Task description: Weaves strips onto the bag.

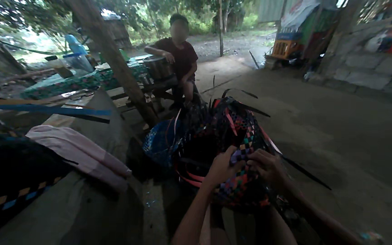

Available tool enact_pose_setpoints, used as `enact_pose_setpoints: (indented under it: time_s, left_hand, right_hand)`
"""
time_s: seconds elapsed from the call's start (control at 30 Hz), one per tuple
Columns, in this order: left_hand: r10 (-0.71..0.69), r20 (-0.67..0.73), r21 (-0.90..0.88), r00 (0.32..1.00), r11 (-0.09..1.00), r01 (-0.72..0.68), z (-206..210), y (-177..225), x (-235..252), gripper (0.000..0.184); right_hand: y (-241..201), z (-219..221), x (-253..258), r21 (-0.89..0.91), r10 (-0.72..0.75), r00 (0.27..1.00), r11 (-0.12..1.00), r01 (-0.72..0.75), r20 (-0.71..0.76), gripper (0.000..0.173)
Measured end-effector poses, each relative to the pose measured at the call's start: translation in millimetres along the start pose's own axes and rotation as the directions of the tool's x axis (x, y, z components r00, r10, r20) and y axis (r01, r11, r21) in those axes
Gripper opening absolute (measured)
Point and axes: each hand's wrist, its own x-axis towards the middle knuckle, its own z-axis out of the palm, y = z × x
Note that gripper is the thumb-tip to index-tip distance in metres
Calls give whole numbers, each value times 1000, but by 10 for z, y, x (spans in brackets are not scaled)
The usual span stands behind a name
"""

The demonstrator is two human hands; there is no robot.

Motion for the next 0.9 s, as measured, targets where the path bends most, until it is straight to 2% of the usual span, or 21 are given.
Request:
enact_pose_setpoints:
  time_s: [0.17,0.27,0.47,0.53,0.63,0.73,0.8,0.9]
  left_hand:
    - [-114,-19,31,993,993,115,-8,31,38,46]
    - [-134,-20,38,991,990,135,2,59,37,45]
    - [-31,-47,22,998,999,32,108,67,0,41]
    - [-33,-49,18,998,999,33,107,65,0,40]
    - [-57,-63,21,996,998,58,94,33,-5,38]
    - [-87,-75,19,993,996,88,51,30,-21,38]
    - [-53,-63,-46,997,998,51,44,32,-28,36]
    - [35,-29,-174,999,984,-39,51,17,-12,32]
  right_hand:
    - [20,97,-101,-67,-20,995,998,14,-93,20]
    - [-89,73,-89,-108,10,994,994,-21,-105,22]
    - [-80,175,-42,-202,34,943,974,-107,-332,11]
    - [-65,215,-42,-214,11,956,974,-77,-292,12]
    - [-70,186,-71,-228,-30,992,974,2,-121,10]
    - [2,43,-146,-80,-27,999,996,29,27,19]
    - [80,-7,-178,16,-22,1000,1000,22,-6,24]
    - [53,-14,-144,51,-14,996,999,19,-83,18]
